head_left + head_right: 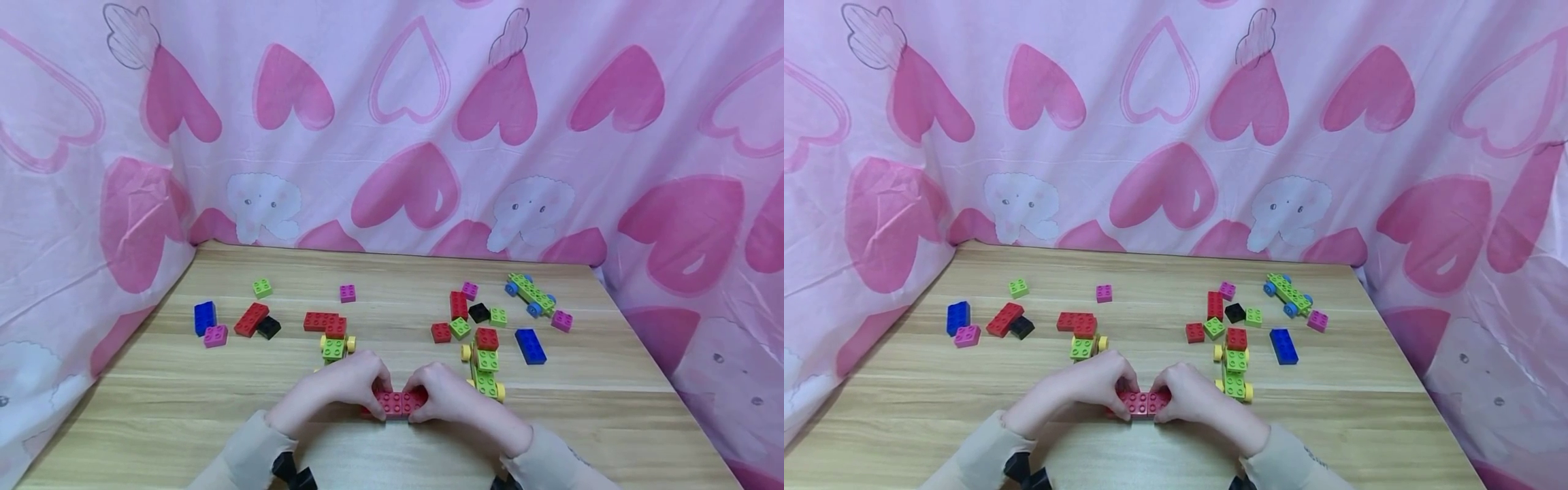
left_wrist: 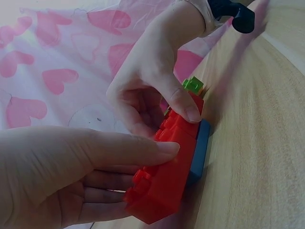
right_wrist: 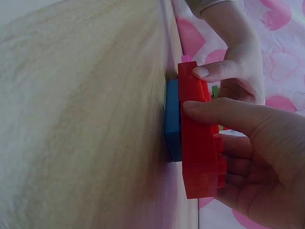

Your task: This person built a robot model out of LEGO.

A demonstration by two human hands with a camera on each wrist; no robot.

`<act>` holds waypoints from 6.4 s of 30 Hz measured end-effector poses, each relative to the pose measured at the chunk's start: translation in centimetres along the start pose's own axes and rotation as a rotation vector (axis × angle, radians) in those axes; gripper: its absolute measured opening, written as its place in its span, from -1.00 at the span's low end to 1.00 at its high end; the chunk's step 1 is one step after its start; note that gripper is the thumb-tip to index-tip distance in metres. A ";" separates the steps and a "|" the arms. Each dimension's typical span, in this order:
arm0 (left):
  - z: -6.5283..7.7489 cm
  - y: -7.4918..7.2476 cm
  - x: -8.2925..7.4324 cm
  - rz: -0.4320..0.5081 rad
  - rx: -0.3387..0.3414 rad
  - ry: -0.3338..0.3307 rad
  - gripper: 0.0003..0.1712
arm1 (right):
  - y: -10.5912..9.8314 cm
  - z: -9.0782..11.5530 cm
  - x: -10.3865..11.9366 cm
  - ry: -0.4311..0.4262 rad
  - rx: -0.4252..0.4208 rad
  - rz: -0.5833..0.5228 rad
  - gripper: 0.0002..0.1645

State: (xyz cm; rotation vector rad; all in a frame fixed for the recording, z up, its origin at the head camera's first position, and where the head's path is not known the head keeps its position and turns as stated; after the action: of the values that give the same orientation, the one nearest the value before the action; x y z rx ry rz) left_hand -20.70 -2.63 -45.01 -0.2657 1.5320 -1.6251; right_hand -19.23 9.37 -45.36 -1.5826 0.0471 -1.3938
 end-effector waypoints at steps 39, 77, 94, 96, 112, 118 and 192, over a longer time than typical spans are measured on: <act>0.1 0.2 -0.1 -0.024 0.006 0.007 -0.74 | 0.4 -0.7 -0.6 0.086 0.065 -0.028 -0.67; 0.8 0.0 0.3 -0.073 0.046 -0.032 -0.53 | 2.2 -1.5 1.1 -0.056 0.006 0.059 -0.44; 1.1 -2.1 0.5 0.001 -0.110 -0.044 -0.66 | -0.4 -1.6 1.2 -0.052 -0.072 -0.001 -0.57; 1.0 -2.3 0.6 0.019 -0.128 -0.041 -0.66 | -0.9 -1.6 1.2 -0.054 -0.093 -0.002 -0.58; 1.6 -4.6 0.8 0.007 -0.346 0.035 -0.68 | -3.0 -1.9 2.6 -0.118 -0.254 -0.001 -0.56; 2.2 -5.6 1.0 -0.038 -0.421 0.047 -0.65 | -3.7 -2.1 3.8 -0.210 -0.327 0.014 -0.58; 2.7 -5.4 8.8 0.218 -0.393 -0.074 -0.48 | -7.1 -5.0 4.7 -0.150 -0.409 0.004 -0.55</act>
State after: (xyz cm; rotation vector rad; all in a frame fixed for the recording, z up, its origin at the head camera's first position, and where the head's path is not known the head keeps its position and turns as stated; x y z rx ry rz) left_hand -26.55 -11.38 -43.06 -0.3526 1.7501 -1.1281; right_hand -25.36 7.10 -37.93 -2.0184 0.2589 -1.3138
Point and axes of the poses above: each hand's wrist, its own z-axis away from the middle knuckle, its own y-axis out of the palm, x = y × z, the point moved 7 cm from there along -z, towards the middle knuckle, and after that the axes turned 13 degrees about -z, right-handed, at the moved point
